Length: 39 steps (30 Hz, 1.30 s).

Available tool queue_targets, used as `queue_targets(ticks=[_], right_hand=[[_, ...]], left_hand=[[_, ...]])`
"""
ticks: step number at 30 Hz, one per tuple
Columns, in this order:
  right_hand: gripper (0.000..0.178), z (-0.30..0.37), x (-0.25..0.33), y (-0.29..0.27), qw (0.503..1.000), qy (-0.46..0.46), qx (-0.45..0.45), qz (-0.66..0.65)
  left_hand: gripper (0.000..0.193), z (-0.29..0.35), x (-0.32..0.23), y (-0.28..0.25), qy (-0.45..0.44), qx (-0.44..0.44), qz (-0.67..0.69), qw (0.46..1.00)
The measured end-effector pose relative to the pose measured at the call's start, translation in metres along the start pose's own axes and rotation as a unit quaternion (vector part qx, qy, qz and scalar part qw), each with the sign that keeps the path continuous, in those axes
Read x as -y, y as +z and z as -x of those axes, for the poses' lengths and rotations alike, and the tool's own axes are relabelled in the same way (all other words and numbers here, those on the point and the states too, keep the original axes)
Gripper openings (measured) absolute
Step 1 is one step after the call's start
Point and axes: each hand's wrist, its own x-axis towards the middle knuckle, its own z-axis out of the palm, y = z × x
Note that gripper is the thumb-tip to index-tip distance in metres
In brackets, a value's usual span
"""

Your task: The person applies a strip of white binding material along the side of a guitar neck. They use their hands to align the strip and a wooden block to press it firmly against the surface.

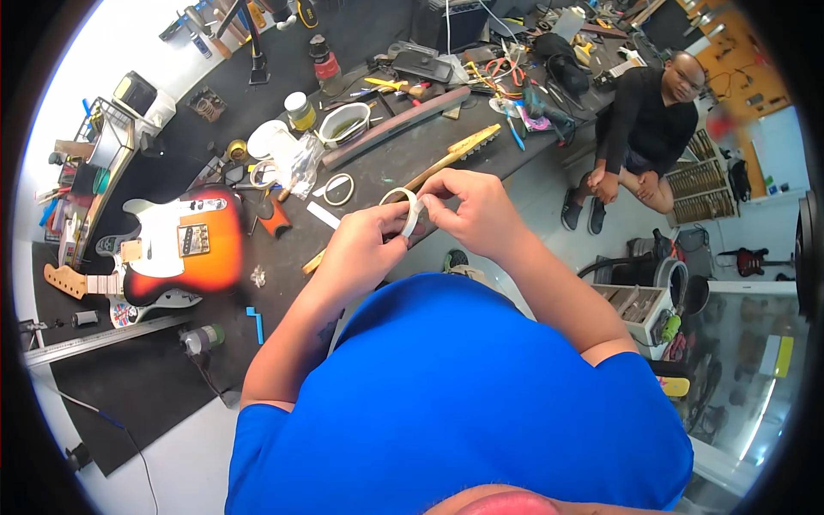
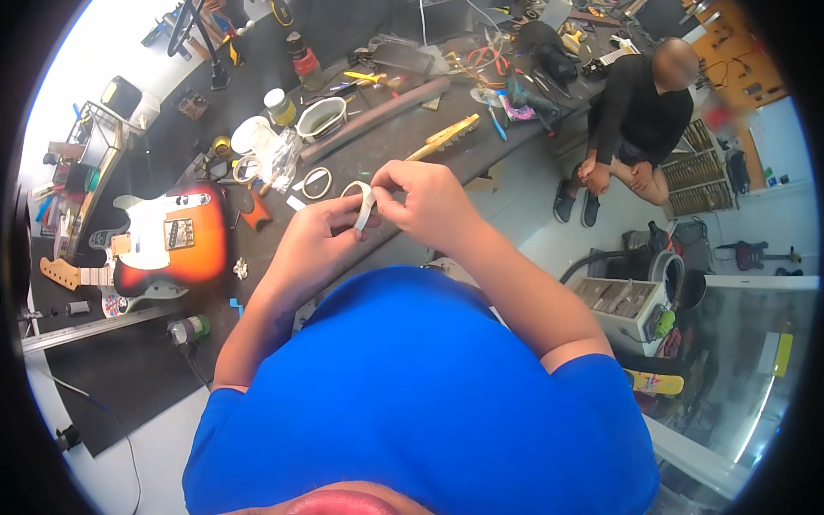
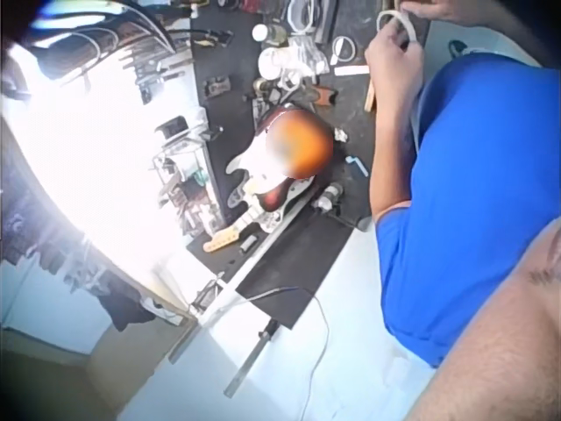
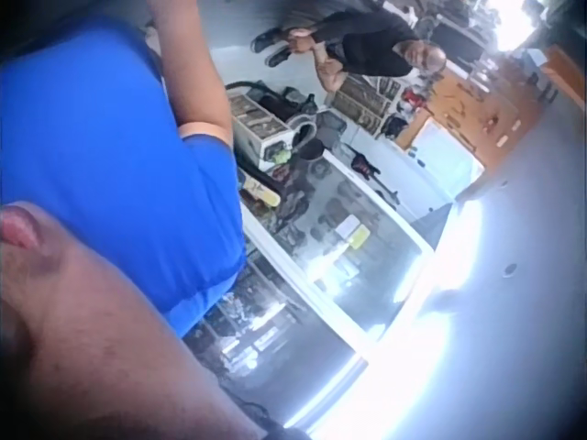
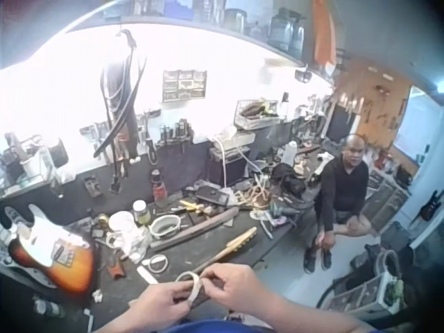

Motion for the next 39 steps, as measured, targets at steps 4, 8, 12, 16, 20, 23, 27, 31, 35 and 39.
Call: queue_targets(ticks=[4,8,12,16,20,23,27,31,35,39], right_hand=[[0.011,0.011,-0.003,0.004,0.999,0.035,-0.014,-0.04],[0.01,0.014,-0.037,0.017,0.99,0.085,-0.003,-0.108],[0.008,0.022,-0.063,0.031,0.98,0.132,-0.003,-0.146],[0.009,0.019,-0.095,0.043,0.968,0.153,0.016,-0.199],[0.009,0.003,-0.135,0.045,0.962,0.167,-0.038,-0.212],[0.011,-0.021,-0.172,0.027,0.951,0.188,-0.073,-0.235],[0.013,-0.055,-0.235,-0.001,0.936,0.247,-0.113,-0.226],[0.015,-0.075,-0.283,-0.007,0.983,0.157,-0.093,0.005],[0.015,-0.083,-0.306,0.012,0.972,0.103,-0.067,0.201],[0.016,-0.074,-0.312,0.03,0.947,0.071,-0.043,0.31]], left_hand=[[0.038,-0.001,0.01,0.004,-0.018,-0.018,0.005,1.0],[0.029,-0.012,0.03,0.002,-0.035,0.002,-0.022,0.999],[0.02,-0.017,0.065,0.018,-0.035,-0.031,-0.064,0.997],[0.024,-0.026,0.097,0.03,-0.079,-0.071,-0.096,0.99],[0.033,-0.037,0.121,0.037,-0.091,-0.104,-0.08,0.987],[0.034,-0.042,0.129,0.038,-0.102,-0.135,-0.095,0.981],[0.035,-0.042,0.155,0.034,-0.091,-0.185,-0.268,0.941],[0.027,-0.014,0.167,0.015,-0.114,-0.217,-0.404,0.881],[0.024,0.029,0.182,-0.007,-0.172,-0.233,-0.46,0.839],[0.023,0.071,0.198,-0.027,-0.236,-0.24,-0.479,0.811]])
